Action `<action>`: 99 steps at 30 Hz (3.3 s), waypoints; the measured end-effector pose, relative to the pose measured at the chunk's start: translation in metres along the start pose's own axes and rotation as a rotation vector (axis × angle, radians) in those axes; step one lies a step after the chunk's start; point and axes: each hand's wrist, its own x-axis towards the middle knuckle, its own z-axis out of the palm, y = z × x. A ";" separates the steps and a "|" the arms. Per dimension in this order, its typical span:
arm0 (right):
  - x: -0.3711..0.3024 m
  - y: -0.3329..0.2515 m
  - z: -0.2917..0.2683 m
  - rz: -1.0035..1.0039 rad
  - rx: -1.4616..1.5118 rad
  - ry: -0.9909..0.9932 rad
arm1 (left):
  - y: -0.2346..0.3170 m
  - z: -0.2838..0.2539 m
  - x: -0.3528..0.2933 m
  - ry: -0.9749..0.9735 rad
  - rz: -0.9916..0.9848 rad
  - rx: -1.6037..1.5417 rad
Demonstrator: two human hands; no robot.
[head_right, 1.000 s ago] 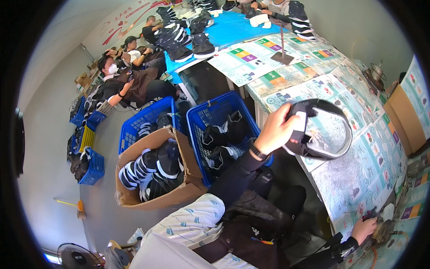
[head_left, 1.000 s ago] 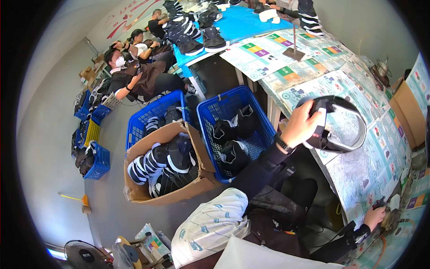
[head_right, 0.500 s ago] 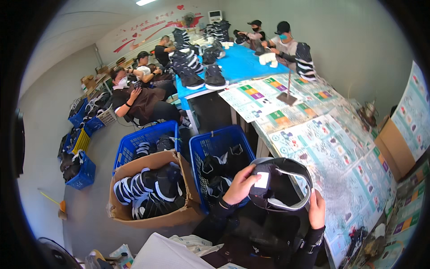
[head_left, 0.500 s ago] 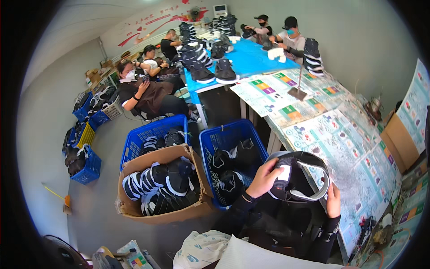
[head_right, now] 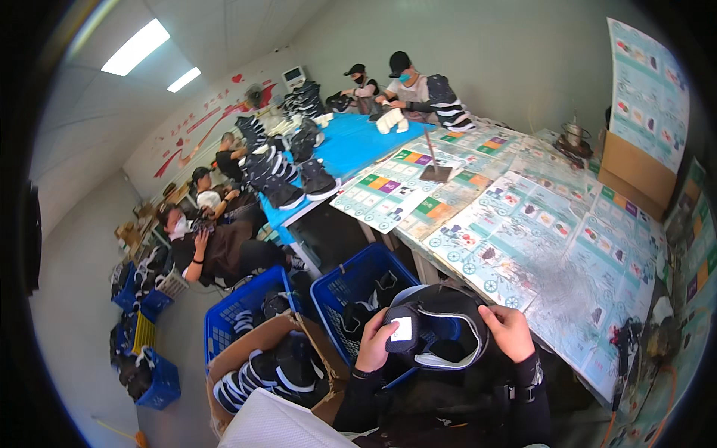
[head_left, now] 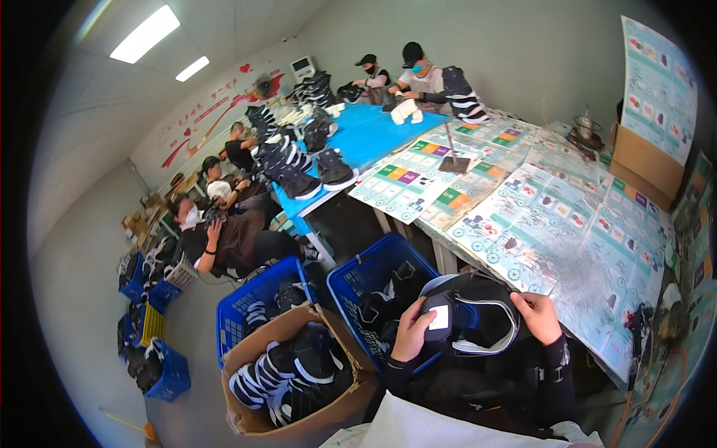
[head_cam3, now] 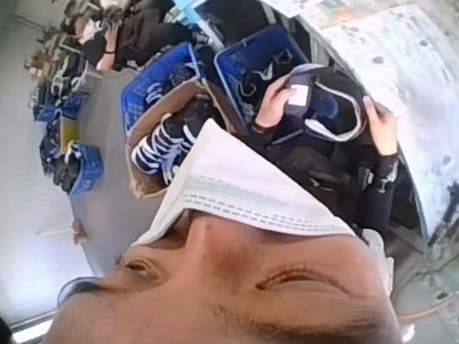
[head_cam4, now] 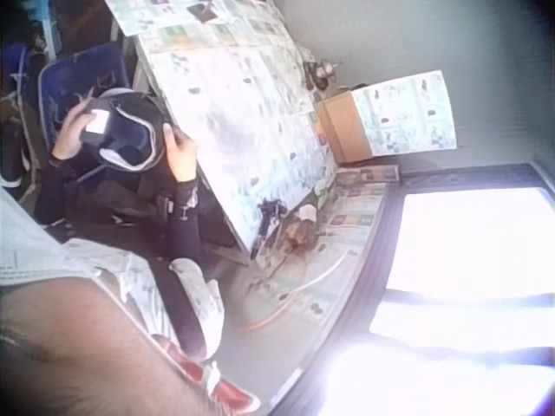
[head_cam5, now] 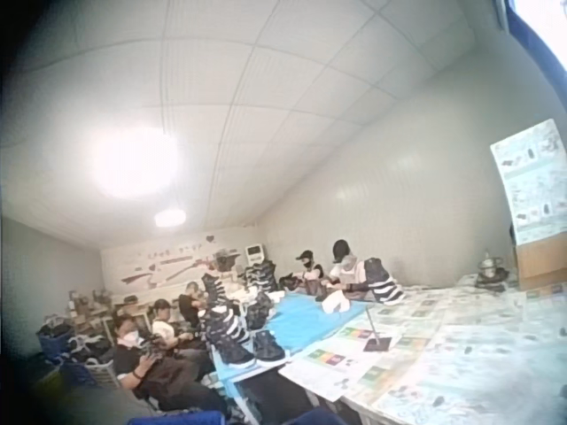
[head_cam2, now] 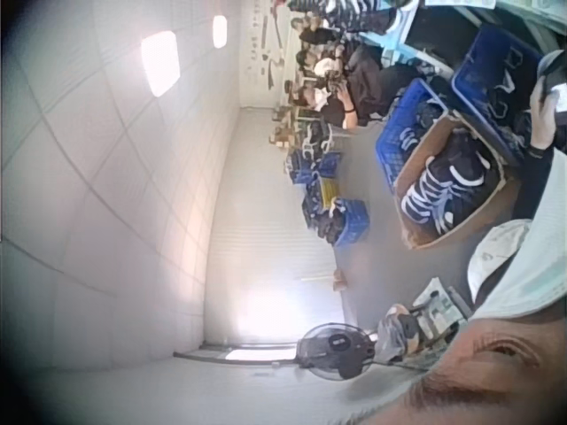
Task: The person is using a handheld air stapler or specialized stitching tool to attach or secure components of a shoe upper on a workbench.
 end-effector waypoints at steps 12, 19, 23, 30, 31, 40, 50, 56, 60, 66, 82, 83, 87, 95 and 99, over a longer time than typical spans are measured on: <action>0.013 0.031 0.002 -0.015 -0.024 0.006 | -0.022 0.003 0.000 0.020 -0.101 -0.037; 0.030 0.057 0.012 0.391 0.646 -0.104 | -0.034 -0.007 -0.004 0.122 -0.125 -0.305; 0.016 0.050 0.003 0.462 0.752 -0.069 | -0.032 -0.004 0.000 0.204 -0.182 -0.281; 0.007 0.038 0.003 0.160 0.529 -0.217 | -0.033 0.011 -0.001 0.270 -0.123 -0.415; 0.007 0.039 0.004 0.218 0.653 -0.204 | -0.035 0.012 -0.002 0.334 -0.116 -0.423; -0.010 0.039 0.011 0.128 0.583 -0.249 | -0.046 0.004 0.000 0.387 -0.187 -0.560; -0.017 0.026 0.026 0.007 0.668 -0.161 | -0.046 0.024 0.002 0.389 -0.199 -0.621; -0.014 0.034 0.028 -0.030 0.942 -0.194 | -0.047 0.023 0.002 0.340 -0.208 -0.679; -0.029 0.044 0.000 0.020 0.827 -0.083 | -0.027 0.030 0.017 0.262 -0.225 -0.727; -0.082 0.115 -0.158 0.129 -0.804 0.731 | 0.009 0.064 0.095 0.086 -0.220 -0.466; -0.124 0.184 -0.262 0.324 -0.607 0.740 | -0.059 0.208 0.228 -0.737 0.571 0.916; -0.121 0.176 -0.252 0.256 -0.515 0.812 | -0.063 0.211 0.229 -0.705 0.267 0.590; -0.131 0.140 -0.209 0.170 0.238 0.842 | -0.084 0.215 0.239 -0.364 -0.414 -0.060; -0.133 0.106 -0.156 0.135 0.344 0.635 | -0.107 0.219 0.243 -0.354 -0.440 0.012; -0.125 0.105 -0.155 0.174 0.300 0.643 | -0.113 0.215 0.239 -0.323 -0.405 0.075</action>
